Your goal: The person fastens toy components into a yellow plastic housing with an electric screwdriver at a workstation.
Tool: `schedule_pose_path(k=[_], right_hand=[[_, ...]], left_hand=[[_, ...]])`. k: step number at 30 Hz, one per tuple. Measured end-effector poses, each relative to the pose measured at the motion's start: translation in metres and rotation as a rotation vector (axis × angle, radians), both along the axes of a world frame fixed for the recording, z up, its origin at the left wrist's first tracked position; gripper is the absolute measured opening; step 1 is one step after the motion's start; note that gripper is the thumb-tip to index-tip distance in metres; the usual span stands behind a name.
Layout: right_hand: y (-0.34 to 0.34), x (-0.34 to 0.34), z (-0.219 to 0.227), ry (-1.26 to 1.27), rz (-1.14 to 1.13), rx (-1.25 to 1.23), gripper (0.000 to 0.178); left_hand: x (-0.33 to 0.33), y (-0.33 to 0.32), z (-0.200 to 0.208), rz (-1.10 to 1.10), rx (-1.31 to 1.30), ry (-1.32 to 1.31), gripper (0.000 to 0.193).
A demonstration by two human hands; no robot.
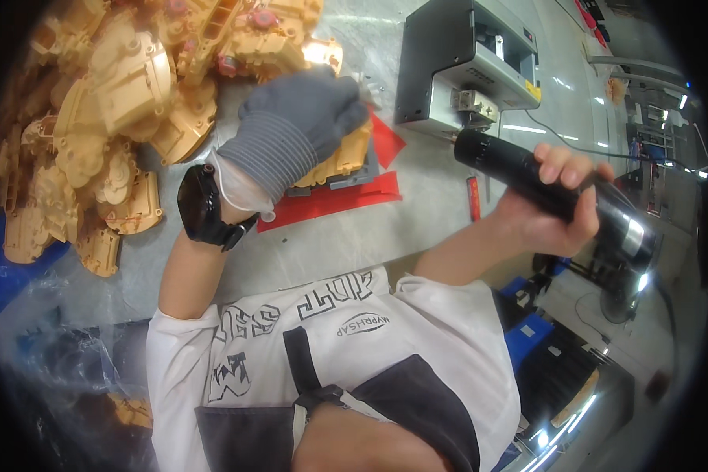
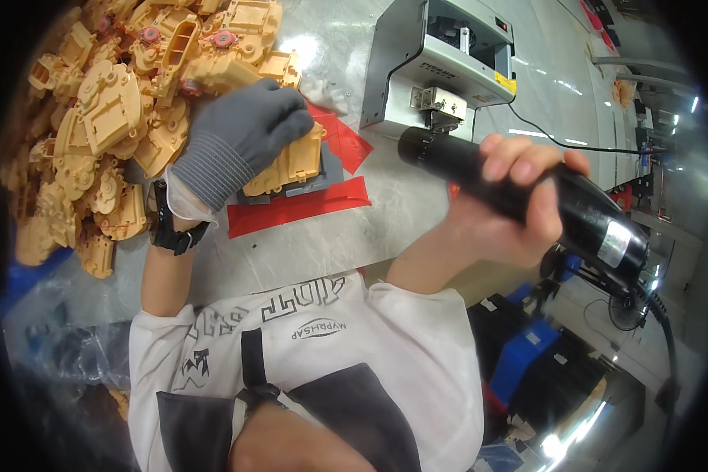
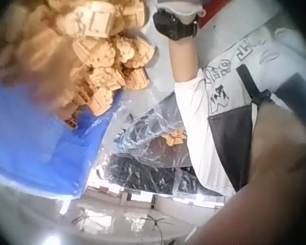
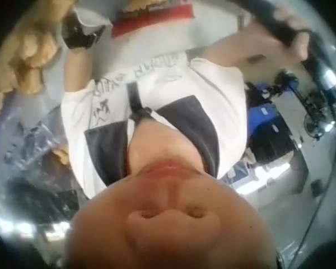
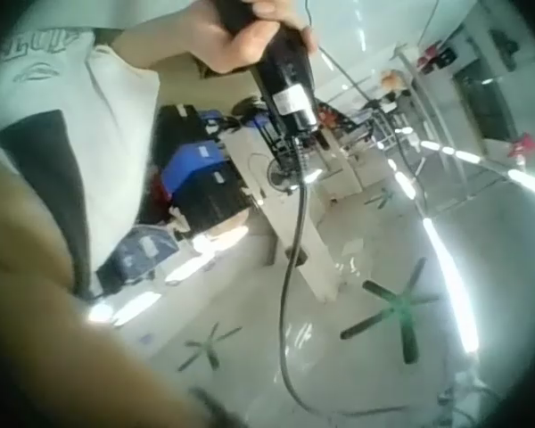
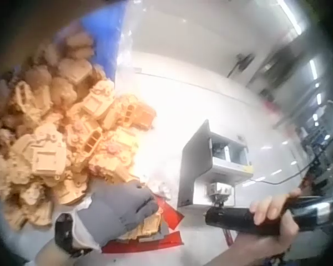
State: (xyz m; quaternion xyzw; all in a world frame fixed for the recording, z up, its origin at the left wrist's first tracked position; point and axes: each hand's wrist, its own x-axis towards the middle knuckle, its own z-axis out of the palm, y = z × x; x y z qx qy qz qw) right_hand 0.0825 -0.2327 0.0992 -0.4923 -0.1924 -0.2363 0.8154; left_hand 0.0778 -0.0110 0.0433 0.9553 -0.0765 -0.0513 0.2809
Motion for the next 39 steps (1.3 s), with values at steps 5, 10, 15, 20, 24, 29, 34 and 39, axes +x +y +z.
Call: schedule_pose_path(k=[5,10,15,20,24,29,34,39], right_hand=[[-0.005,0.0,0.002,0.005,0.048,-0.028,0.031],[-0.009,-0.003,-0.003,0.058,-0.013,0.024,0.03],[-0.02,-0.004,-0.006,0.082,-0.023,0.045,0.03],[-0.03,-0.005,-0.013,0.104,-0.098,0.065,0.032],[-0.032,-0.005,-0.015,0.129,-0.076,0.072,0.032],[-0.035,-0.006,-0.015,0.134,-0.056,0.082,0.032],[-0.033,-0.005,-0.018,0.158,0.013,0.137,0.031],[-0.029,0.003,-0.018,0.146,0.014,0.126,0.033]], left_hand=[[0.001,0.003,-0.011,-0.035,0.019,-0.052,0.029],[-0.003,0.012,-0.023,-0.053,-0.221,-0.12,0.027],[-0.009,0.021,-0.03,-0.055,-0.426,-0.163,0.028],[-0.02,0.015,-0.014,-0.02,-0.11,-0.028,0.034],[-0.022,0.016,-0.005,-0.023,-0.27,0.018,0.039],[-0.03,0.011,0.005,0.031,-0.294,-0.067,0.037],[-0.035,-0.009,-0.007,0.017,0.138,-0.286,0.032],[-0.035,-0.02,-0.024,0.106,0.097,-0.366,0.034]])
